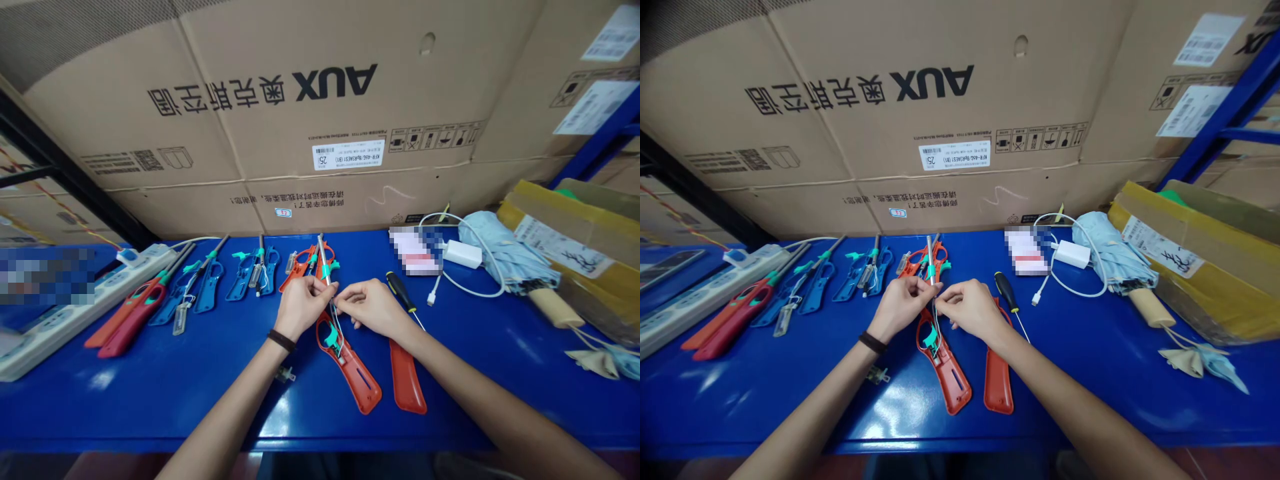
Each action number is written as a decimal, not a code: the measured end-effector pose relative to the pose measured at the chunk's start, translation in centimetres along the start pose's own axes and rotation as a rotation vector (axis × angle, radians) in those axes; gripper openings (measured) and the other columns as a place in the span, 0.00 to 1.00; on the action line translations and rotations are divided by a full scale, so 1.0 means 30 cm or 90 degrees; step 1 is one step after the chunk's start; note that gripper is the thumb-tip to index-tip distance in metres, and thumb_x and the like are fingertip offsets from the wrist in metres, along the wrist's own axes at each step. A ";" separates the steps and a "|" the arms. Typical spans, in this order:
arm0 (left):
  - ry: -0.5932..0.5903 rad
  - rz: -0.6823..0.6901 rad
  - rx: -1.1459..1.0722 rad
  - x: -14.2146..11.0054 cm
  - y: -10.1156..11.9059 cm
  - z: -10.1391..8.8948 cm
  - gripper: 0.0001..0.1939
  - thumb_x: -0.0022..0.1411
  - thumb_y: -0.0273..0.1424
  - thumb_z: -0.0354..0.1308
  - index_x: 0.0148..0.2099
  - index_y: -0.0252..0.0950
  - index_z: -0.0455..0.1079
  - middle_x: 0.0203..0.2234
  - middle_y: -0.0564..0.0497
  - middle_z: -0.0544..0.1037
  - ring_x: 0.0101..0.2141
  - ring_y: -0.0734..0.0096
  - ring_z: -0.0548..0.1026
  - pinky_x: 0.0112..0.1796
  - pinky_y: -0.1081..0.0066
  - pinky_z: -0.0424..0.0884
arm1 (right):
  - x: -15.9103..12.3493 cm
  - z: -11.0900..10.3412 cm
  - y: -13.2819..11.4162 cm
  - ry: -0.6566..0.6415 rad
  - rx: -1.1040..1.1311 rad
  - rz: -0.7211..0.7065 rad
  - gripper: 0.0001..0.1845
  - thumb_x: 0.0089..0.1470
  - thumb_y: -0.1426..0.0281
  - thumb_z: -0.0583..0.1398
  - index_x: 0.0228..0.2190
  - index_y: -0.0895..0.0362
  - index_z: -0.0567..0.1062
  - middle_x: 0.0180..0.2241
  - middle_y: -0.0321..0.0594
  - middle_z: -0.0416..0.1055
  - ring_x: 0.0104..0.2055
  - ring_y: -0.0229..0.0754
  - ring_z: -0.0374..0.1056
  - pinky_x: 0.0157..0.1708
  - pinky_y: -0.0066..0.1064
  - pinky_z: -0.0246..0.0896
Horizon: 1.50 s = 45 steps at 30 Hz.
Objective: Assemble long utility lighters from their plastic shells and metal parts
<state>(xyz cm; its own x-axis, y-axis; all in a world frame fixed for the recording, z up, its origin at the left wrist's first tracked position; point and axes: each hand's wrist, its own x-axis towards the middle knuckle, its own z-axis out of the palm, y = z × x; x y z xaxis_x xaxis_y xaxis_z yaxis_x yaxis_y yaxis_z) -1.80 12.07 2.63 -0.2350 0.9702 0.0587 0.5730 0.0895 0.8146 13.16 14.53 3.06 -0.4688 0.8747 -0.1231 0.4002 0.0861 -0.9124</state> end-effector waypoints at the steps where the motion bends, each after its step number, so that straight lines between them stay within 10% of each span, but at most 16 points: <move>1: -0.001 -0.001 0.001 0.000 0.001 0.001 0.16 0.50 0.43 0.58 0.21 0.35 0.67 0.15 0.54 0.71 0.18 0.73 0.67 0.20 0.75 0.58 | 0.000 0.001 -0.001 0.003 -0.001 0.003 0.07 0.44 0.72 0.57 0.22 0.59 0.76 0.23 0.39 0.76 0.15 0.32 0.65 0.16 0.22 0.61; 27: -0.044 -0.011 -0.160 0.007 0.014 0.005 0.16 0.48 0.42 0.58 0.18 0.35 0.66 0.15 0.53 0.73 0.21 0.72 0.71 0.25 0.75 0.64 | -0.018 0.057 0.015 0.241 -0.113 -0.228 0.05 0.39 0.74 0.57 0.16 0.56 0.66 0.14 0.29 0.65 0.17 0.32 0.61 0.19 0.22 0.53; 45: -0.108 0.002 -0.288 0.002 0.020 -0.027 0.21 0.50 0.46 0.60 0.38 0.34 0.78 0.32 0.48 0.81 0.40 0.61 0.75 0.45 0.66 0.66 | 0.014 0.003 0.015 0.178 0.111 -0.203 0.12 0.50 0.64 0.61 0.36 0.56 0.77 0.27 0.38 0.75 0.26 0.37 0.70 0.22 0.27 0.72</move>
<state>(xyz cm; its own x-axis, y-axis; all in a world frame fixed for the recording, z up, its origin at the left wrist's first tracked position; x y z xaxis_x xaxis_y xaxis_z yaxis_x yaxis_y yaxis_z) -2.12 12.00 3.59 -0.0811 0.9967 -0.0024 0.1649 0.0158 0.9862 13.07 14.88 2.55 -0.3068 0.9149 0.2623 0.1211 0.3108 -0.9427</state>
